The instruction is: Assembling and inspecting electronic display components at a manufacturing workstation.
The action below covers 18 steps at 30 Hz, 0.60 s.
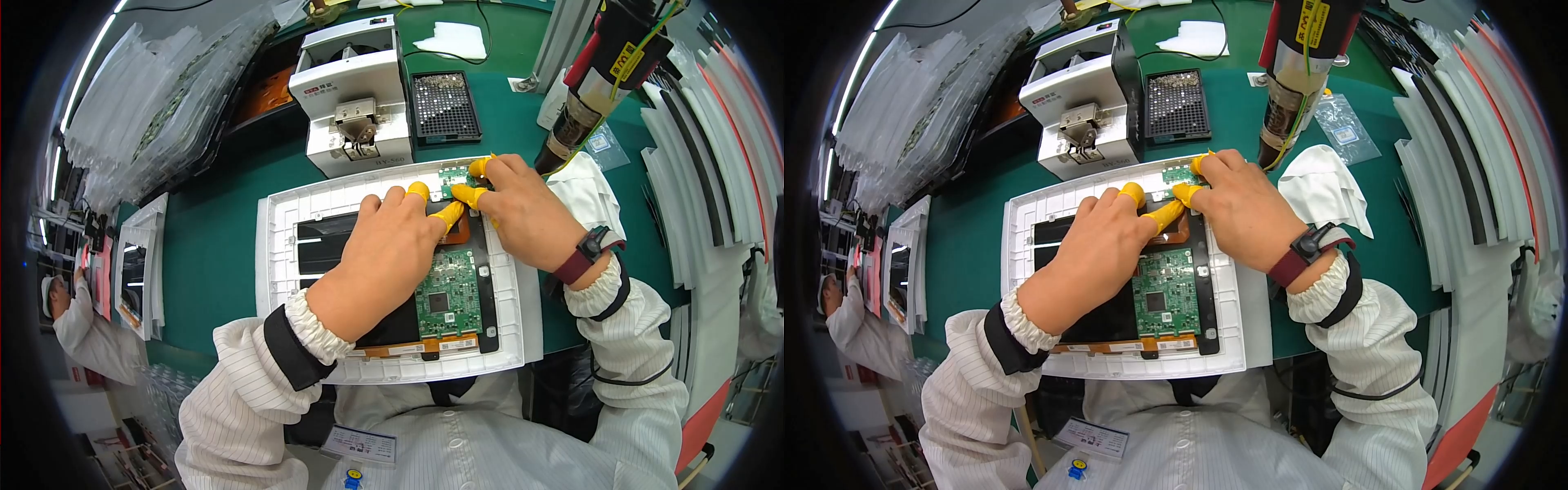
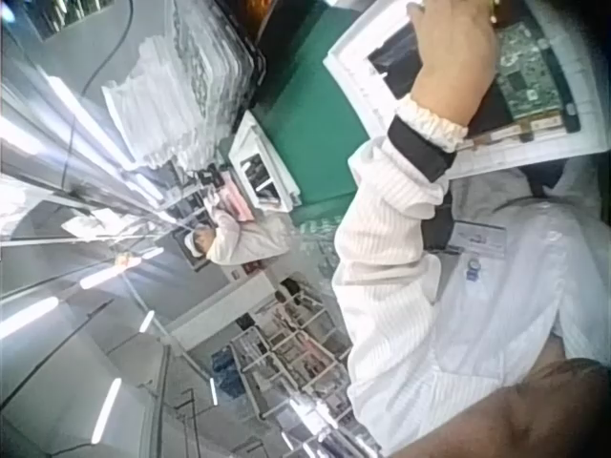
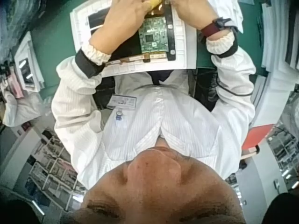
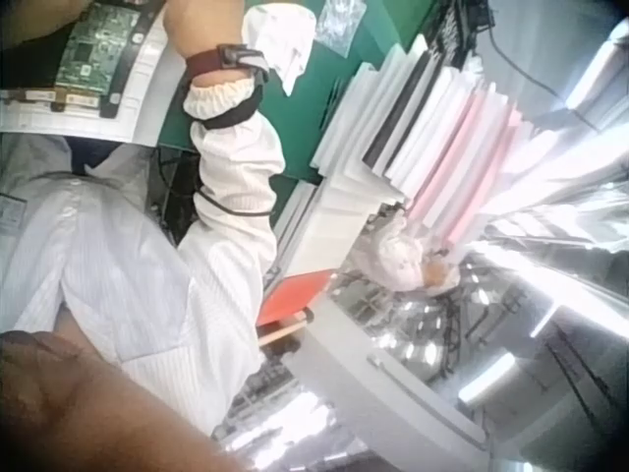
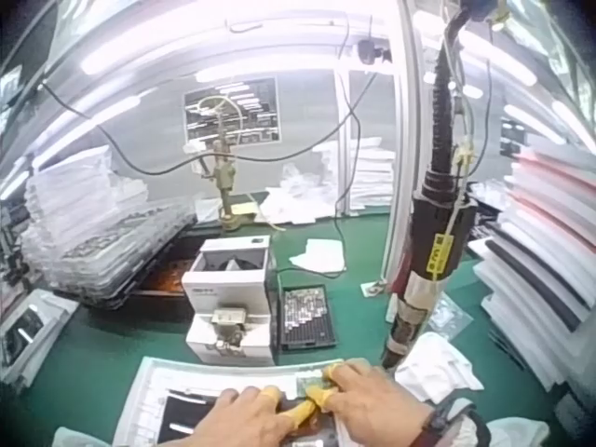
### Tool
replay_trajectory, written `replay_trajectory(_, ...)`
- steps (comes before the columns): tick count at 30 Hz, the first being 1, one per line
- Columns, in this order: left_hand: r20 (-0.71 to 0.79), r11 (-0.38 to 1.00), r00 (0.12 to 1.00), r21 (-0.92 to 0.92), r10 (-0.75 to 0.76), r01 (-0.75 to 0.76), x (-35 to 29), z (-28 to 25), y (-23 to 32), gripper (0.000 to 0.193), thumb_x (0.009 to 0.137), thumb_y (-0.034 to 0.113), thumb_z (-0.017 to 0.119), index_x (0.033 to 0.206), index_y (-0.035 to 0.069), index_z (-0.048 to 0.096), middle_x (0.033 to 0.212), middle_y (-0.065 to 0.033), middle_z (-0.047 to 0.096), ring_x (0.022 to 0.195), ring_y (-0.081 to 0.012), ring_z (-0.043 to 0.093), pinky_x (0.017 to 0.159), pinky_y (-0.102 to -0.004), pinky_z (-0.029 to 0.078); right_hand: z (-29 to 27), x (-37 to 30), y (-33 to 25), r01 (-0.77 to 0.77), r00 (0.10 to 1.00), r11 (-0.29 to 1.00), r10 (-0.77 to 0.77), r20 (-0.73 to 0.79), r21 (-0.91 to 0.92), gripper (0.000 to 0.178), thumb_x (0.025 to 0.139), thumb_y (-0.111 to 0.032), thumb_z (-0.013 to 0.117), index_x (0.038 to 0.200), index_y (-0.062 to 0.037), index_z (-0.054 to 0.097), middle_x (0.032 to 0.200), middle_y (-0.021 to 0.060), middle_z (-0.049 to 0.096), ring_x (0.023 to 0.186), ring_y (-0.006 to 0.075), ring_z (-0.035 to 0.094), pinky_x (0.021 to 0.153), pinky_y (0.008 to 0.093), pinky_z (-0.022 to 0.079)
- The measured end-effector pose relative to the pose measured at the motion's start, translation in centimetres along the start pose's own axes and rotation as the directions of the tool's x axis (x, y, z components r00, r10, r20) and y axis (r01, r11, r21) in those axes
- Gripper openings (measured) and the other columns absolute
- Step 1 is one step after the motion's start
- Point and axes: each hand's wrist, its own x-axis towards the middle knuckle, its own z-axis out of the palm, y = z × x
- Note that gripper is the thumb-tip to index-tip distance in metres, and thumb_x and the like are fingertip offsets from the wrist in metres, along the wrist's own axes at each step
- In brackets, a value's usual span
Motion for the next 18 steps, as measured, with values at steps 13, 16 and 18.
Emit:
replay_trajectory(13,0.016,0.994,1.0,0.108,0.012,-0.013,0.0,0.0,0.0,0.016,0.08,0.011,0.053,0.089,0.009,0.066,0.084,-0.0079,0.053,0.086,-0.0223,0.051,0.073,-0.0368,0.038,-0.5,-0.1,-0.4,0.09,0.994,0.994,-0.093,-0.049,-0.068,0.025,0.07,0.004,0.054,0.094,-0.0001,0.063,0.106,0.0164,0.052,0.104,0.0319,0.047,0.09,0.0368,0.039)
replay_trajectory(16,0.036,0.995,0.999,0.097,0.026,-0.029,0.2,-0.3,0.0,0.021,0.075,0.007,0.057,0.095,0.008,0.064,0.086,-0.0095,0.054,0.087,-0.0243,0.05,0.074,-0.0371,0.038,-1.1,-1.3,-0.7,0.02,0.991,1.0,-0.021,-0.135,-0.006,0.026,0.071,0.004,0.055,0.096,0.0009,0.06,0.104,0.0164,0.052,0.102,0.0316,0.047,0.087,0.0364,0.04)
replay_trajectory(18,0.053,0.996,0.998,0.082,0.033,-0.037,0.1,-0.4,-0.1,0.029,0.071,0.003,0.062,0.1,0.007,0.062,0.088,-0.011,0.054,0.088,-0.0262,0.049,0.075,-0.0374,0.038,-2.1,-2.7,-1.4,-0.025,0.981,0.998,0.034,-0.19,0.049,0.025,0.071,0.003,0.056,0.096,0.0016,0.059,0.103,0.0162,0.053,0.1,0.0312,0.048,0.085,0.0362,0.041)
